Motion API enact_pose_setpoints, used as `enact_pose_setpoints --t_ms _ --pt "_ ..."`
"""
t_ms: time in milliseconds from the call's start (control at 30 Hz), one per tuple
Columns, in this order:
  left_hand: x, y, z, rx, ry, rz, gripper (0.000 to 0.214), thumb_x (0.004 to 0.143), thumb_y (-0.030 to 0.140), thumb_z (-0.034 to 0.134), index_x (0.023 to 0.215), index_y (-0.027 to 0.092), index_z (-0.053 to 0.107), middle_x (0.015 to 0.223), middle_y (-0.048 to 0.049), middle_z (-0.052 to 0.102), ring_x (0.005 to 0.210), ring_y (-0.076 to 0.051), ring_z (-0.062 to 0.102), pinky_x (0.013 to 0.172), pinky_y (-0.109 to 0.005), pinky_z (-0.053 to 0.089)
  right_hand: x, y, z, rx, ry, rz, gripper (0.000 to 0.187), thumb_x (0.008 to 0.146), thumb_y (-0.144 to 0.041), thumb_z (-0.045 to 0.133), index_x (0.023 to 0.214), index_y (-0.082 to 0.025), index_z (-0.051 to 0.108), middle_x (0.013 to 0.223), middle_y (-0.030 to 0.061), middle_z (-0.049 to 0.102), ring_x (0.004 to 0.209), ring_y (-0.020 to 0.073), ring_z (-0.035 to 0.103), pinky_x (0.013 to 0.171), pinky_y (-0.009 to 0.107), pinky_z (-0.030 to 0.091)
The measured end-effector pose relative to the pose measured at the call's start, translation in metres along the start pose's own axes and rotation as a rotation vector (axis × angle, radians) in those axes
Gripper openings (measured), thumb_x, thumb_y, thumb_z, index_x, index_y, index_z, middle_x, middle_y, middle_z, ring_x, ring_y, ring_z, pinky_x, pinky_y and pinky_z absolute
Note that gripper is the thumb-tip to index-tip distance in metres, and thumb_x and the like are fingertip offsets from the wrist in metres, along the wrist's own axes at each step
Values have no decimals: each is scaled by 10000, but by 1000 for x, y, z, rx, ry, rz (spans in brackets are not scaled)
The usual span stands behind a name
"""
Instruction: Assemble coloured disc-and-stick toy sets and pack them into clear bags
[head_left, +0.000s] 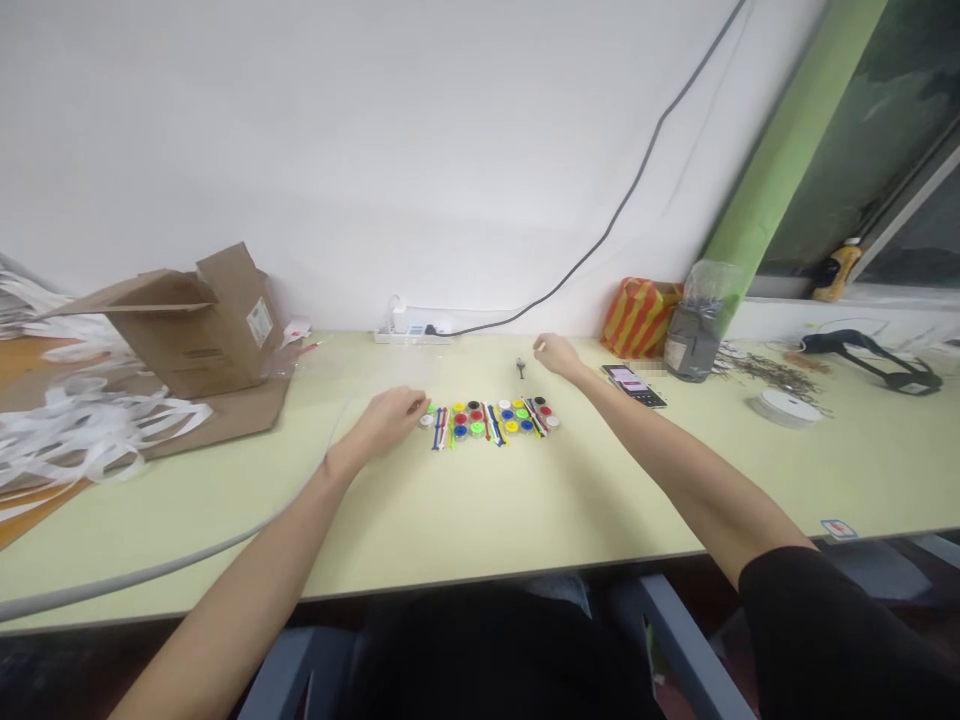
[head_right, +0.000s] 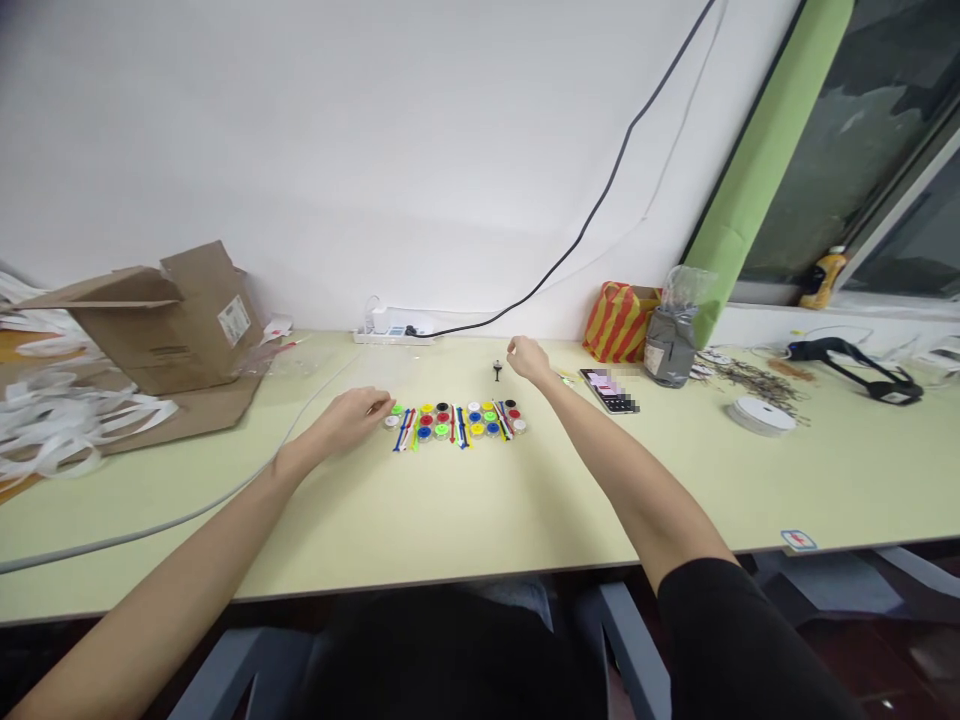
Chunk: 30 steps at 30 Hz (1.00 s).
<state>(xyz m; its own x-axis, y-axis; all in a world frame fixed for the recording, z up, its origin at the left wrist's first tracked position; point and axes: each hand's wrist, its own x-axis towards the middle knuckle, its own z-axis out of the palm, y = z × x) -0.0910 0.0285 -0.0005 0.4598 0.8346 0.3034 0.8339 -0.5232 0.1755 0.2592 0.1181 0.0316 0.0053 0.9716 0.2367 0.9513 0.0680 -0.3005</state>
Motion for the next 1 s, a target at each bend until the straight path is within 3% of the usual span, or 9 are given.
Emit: enact_pose_setpoints --t_ms 200,333,467,533,633,733,833,933,1000 --pt "0 3 2 -41 2 13 356 962 367 394 647 218 469 671 -47 566 618 -190 486 613 -322 277 0 -3 38 5 -47 16 489 970 -311 511 1425 -130 494 1291 198 640 1190 273 611 971 316 439" --pt "1 4 2 25 50 -28 375 979 386 364 666 218 483 684 -55 565 642 -196 509 619 -322 284 1 -15 54 22 -74 29 425 942 -265 532 1353 -161 556 1302 212 615 1173 296 618 960 351 455" --pt "1 4 -1 51 123 -55 384 988 386 351 665 218 473 691 -57 570 678 -202 526 641 -318 307 -2 -15 47 78 -69 51 288 853 -147 582 1127 -133 670 1175 209 672 1104 294 639 917 341 470" --pt "1 5 -2 44 150 -67 381 987 380 357 664 217 476 691 -50 559 674 -197 517 645 -318 317 -3 -16 36 129 -37 57 280 834 -144 595 1101 -132 677 1149 194 688 1097 284 637 903 327 473" --pt "0 12 -2 -51 192 -49 330 995 372 364 769 211 544 754 -37 577 706 -183 527 673 -306 358 -12 -26 19 222 27 46 279 913 -221 515 1135 -142 663 1147 159 695 1048 235 656 854 292 489" --pt "-1 28 1 -195 252 38 255 1002 372 401 1101 213 574 886 -29 605 798 -175 561 766 -294 421 -39 -46 14 414 12 -39 333 988 -310 402 1184 -184 639 1050 81 716 809 136 690 657 210 494" --pt "-1 49 5 -235 297 153 399 984 392 487 1344 223 463 1089 -69 588 970 -200 574 901 -328 454 -80 -69 22 974 -138 -201 335 941 -402 519 1097 -149 674 960 84 701 704 132 670 497 189 437" --pt "0 65 8 -232 330 223 448 969 408 539 1377 244 458 1308 -118 519 1226 -256 508 1036 -389 420 -118 -86 32 1209 -204 -258 368 891 -494 602 973 -148 697 765 32 670 547 102 585 484 199 440" --pt "0 69 9 -268 292 255 369 983 398 523 1319 246 517 1296 -115 535 1225 -253 517 1037 -393 425 -135 -92 36 1284 -200 -269 418 880 -557 603 922 -150 686 680 9 640 496 95 538 484 213 445"
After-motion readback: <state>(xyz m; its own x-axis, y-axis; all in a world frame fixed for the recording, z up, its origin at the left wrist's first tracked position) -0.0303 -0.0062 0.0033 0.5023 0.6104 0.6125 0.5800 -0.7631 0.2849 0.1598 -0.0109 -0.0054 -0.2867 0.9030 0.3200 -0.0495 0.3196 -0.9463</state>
